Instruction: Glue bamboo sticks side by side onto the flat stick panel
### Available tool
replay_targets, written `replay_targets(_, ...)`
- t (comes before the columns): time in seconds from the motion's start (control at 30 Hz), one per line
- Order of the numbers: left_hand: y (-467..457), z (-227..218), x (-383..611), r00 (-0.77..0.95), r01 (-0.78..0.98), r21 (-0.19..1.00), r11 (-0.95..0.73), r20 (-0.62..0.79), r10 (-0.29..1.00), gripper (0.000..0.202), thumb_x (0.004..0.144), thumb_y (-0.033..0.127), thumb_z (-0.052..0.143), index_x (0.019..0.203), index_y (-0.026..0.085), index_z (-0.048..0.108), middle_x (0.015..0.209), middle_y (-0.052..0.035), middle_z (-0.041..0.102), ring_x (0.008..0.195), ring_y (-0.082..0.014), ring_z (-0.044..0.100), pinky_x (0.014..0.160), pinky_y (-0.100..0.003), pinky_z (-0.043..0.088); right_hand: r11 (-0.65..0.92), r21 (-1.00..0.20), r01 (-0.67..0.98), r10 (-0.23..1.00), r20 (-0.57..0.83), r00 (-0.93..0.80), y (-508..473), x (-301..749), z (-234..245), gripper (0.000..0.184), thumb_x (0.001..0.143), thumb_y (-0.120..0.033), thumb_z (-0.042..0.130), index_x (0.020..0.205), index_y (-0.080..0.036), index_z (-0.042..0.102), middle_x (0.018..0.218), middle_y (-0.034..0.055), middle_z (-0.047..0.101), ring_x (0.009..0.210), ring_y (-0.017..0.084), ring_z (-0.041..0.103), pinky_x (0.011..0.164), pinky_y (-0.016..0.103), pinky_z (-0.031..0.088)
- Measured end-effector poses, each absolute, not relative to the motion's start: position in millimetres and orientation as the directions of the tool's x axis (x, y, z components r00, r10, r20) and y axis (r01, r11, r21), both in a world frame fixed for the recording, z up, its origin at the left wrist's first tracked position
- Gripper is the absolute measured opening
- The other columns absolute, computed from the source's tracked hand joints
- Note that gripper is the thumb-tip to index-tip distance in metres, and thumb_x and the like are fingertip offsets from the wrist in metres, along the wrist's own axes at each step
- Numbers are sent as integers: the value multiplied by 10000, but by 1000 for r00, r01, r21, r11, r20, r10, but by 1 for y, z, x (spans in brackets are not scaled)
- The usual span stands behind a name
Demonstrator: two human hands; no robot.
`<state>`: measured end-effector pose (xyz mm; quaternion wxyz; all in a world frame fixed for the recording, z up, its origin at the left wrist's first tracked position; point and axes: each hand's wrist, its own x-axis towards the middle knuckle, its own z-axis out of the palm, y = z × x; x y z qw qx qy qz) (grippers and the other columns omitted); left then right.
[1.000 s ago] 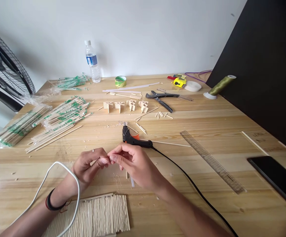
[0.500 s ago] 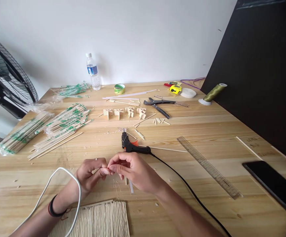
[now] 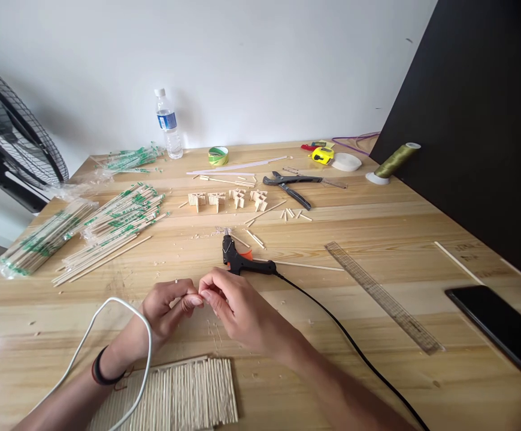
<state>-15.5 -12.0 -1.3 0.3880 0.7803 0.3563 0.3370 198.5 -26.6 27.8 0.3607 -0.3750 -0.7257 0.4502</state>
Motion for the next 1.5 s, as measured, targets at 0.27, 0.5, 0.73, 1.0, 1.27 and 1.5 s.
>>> replay_targets(0.27,-18,3,-17,580,280,867,-412,189,792,370,1112,393,520,844,182,664,713,29,591,647,-103,515,623,-221,392,353,-912,210,836,206,-509,-30,198,27,167,1062,-188,374,908,-252,387,797,-17,496,702,170,461,695,315,394)
replay_targets(0.5,-20,9,-12,628,203,891,-407,200,752,314,1120,335,507,934,186,712,772,-13,656,731,-140,610,711,-259,460,276,-946,173,813,133,-567,-31,203,32,172,1080,-212,370,916,-258,389,759,-27,515,697,172,495,707,326,426)
replay_targets(0.73,-22,13,-12,634,148,903,-402,226,740,300,1118,289,501,916,188,698,865,-61,743,802,-166,686,754,-288,511,232,-961,148,793,99,-601,-30,204,32,186,1093,-261,346,914,-258,396,794,-10,528,723,175,518,739,351,458)
replay_targets(1.0,-23,8,-13,645,67,921,-385,254,721,262,1118,231,495,921,198,664,836,-33,696,862,-167,725,758,-279,512,195,-978,75,742,98,-663,-25,208,34,176,1085,-261,364,928,-243,442,813,-5,514,752,177,506,765,353,439)
replay_targets(1.27,-23,12,-15,629,120,899,-421,259,733,306,1125,283,477,890,189,650,804,-46,711,724,-145,659,675,-268,491,32,-999,-43,716,53,-697,-23,212,32,257,1098,-423,433,918,-242,454,793,-21,522,757,165,514,788,343,451)
replay_targets(1.5,-17,8,-19,558,166,860,-482,321,765,365,1107,375,526,843,187,692,701,-13,634,615,-128,587,608,-249,460,-120,-982,-148,854,-27,-519,-22,206,35,360,929,-535,752,912,-184,672,817,-2,648,671,134,557,644,293,464)
